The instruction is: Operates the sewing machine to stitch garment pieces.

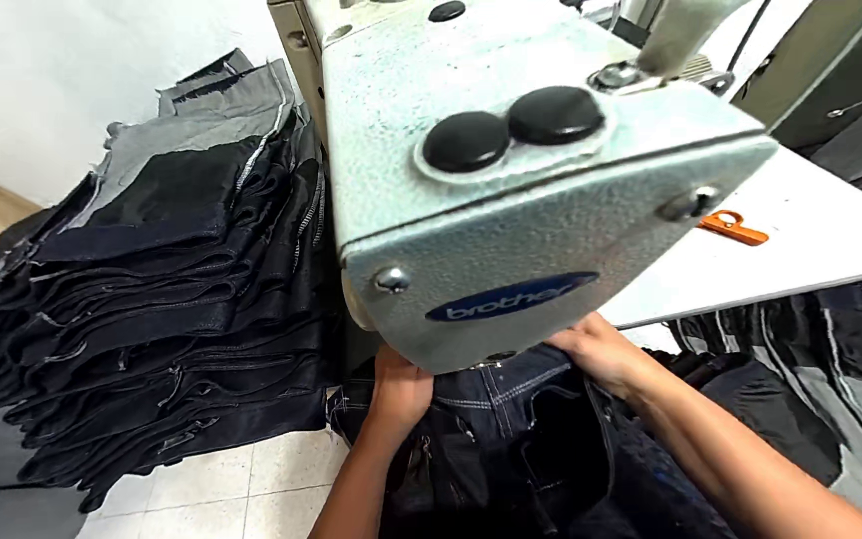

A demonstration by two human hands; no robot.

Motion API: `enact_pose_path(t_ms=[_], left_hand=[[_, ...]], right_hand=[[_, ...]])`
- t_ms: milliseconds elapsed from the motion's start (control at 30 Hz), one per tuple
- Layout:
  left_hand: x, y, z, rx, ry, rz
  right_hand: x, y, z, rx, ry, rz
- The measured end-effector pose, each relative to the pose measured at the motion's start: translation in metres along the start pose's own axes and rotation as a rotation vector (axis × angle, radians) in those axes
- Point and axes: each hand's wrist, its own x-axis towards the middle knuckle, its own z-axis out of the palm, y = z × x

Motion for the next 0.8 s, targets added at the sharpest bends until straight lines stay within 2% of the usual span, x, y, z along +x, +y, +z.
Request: enact_pose_path(t_ms=[67, 100, 167, 267, 367, 533, 700, 800], left_hand=[[0.009, 0.002, -0.007, -0.029, -0.108, -0.131], [0.01, 0.0, -0.008, -0.04, -0.113, -0.123], [0.005, -0.012, -0.002, 0.023, -0.015, 0.043], [-0.001, -0.023, 0.01, 0.283, 0.154, 0.263], [-0.001, -0.009, 0.011, 0.465, 0.242, 0.396], [-0.001, -0.011, 0.011, 0.468, 0.269, 0.42], [-0.004, -0.013, 0.009, 0.42, 0.259, 0.416], [-0.004, 0.0, -0.002, 0.484, 0.103, 0.291]], right_hand=[[0.008, -0.004, 0.001, -0.007, 0.014, -0.001], [0.009, -0.007, 0.0, 0.003, -0.001, 0.022], [0.006, -0.011, 0.0, 0.022, -0.025, 0.086], [0.001, -0.012, 0.001, 0.036, -0.01, 0.096], [0.0, -0.01, -0.001, 0.089, -0.003, 0.044], [0.007, -0.027, 0.004, 0.08, 0.013, 0.153], [0.007, -0.022, 0.002, 0.062, 0.0, 0.115], [0.007, -0.032, 0.004, 0.021, -0.022, 0.146]])
